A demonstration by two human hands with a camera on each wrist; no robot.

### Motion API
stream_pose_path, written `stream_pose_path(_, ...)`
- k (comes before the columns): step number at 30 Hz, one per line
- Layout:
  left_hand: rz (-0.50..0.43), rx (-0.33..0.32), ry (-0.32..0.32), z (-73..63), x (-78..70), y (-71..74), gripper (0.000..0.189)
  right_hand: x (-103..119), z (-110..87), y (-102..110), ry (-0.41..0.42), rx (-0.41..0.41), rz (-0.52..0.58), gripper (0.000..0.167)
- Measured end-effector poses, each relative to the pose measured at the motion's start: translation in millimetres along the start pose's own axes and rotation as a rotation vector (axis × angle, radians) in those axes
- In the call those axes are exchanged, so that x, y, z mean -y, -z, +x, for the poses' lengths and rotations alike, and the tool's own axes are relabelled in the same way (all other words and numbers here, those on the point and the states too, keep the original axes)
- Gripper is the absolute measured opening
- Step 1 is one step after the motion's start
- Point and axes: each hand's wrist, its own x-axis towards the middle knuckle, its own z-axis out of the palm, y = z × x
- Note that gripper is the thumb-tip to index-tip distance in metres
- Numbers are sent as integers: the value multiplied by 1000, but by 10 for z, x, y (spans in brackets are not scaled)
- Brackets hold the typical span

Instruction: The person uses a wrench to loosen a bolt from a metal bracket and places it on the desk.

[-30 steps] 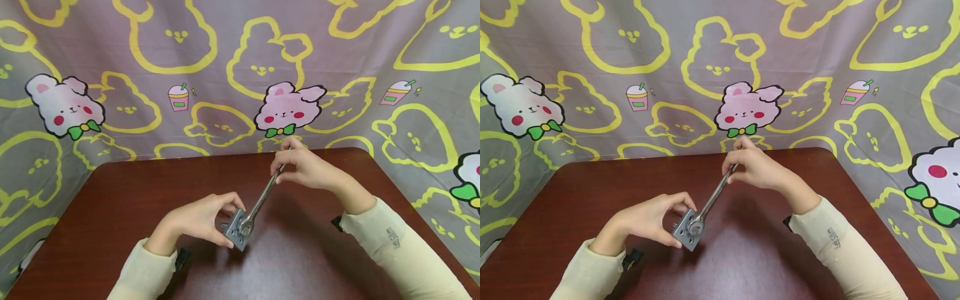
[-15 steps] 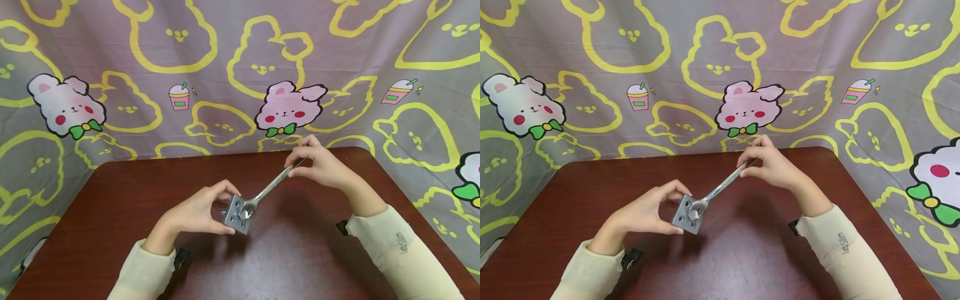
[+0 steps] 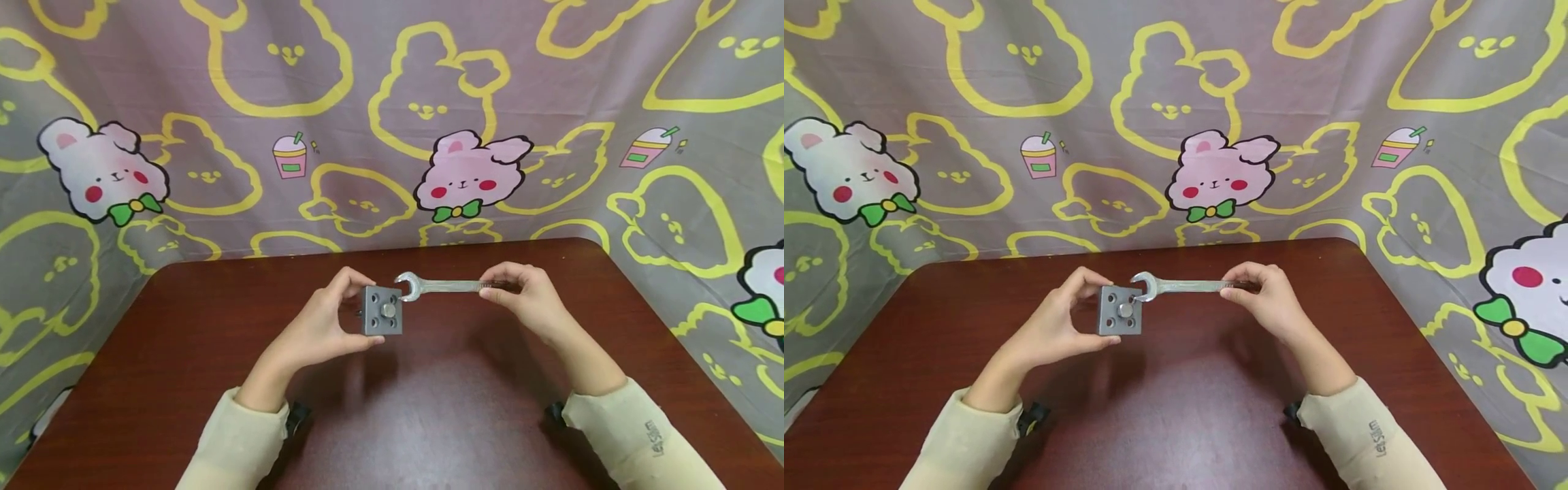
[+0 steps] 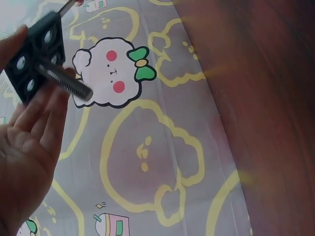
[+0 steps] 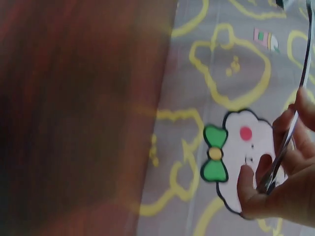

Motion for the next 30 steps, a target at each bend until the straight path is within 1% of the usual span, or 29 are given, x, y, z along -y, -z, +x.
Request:
stream_pose_path(2,16,-53,-9,9,19,3,71,1,-40,-66,-53,-4,51,19)
stream_pose_path(4,21,-103,-18,15,36,15,71,16,-72,-136,-89,-7,90,19)
stream_pose_path(9,-9,-220,-36,35,62,60,73,96,-133,-349,-148,-1,157,19)
stream_pose_path(14,-24,-348,-54,46,69,43,76,150,-142,-526,-201,-23,207,20)
stream_pose_path(18,-11,-415,-62,51,73,27,76,168,-155,-592,-235,-25,237,20)
stream_pose_path(20,-2,-439,-73,57,78,19,76,183,-165,-614,-246,-22,244,20)
stream_pose_path(23,6,-457,-84,59,78,11,76,213,-166,-643,-251,-15,247,19)
stream_pose_path(30,10,-433,-108,52,79,3,75,259,-146,-676,-258,-4,250,18)
